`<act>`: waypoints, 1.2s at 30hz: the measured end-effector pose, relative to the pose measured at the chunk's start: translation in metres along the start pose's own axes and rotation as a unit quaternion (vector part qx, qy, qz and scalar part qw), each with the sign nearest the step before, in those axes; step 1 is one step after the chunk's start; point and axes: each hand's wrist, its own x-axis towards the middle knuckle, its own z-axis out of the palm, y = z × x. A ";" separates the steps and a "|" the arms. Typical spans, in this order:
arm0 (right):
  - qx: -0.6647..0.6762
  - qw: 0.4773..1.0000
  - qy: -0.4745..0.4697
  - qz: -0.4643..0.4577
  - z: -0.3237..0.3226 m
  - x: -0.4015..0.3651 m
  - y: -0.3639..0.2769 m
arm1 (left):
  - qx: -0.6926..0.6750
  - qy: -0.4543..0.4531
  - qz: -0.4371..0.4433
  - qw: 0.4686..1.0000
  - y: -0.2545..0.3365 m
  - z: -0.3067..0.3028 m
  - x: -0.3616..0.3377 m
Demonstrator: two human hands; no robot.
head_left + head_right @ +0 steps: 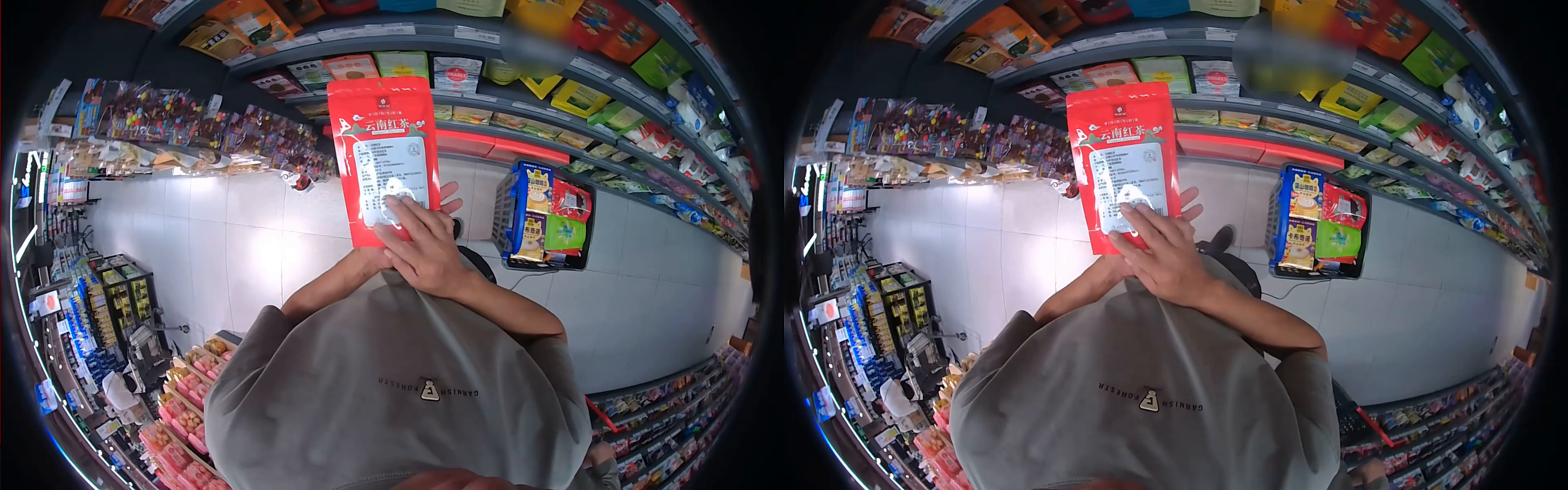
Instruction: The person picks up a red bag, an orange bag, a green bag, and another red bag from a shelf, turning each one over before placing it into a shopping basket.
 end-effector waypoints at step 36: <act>0.736 0.537 0.156 0.382 0.100 -0.048 -0.087 | 0.173 0.085 0.226 0.955 0.013 -0.066 -0.151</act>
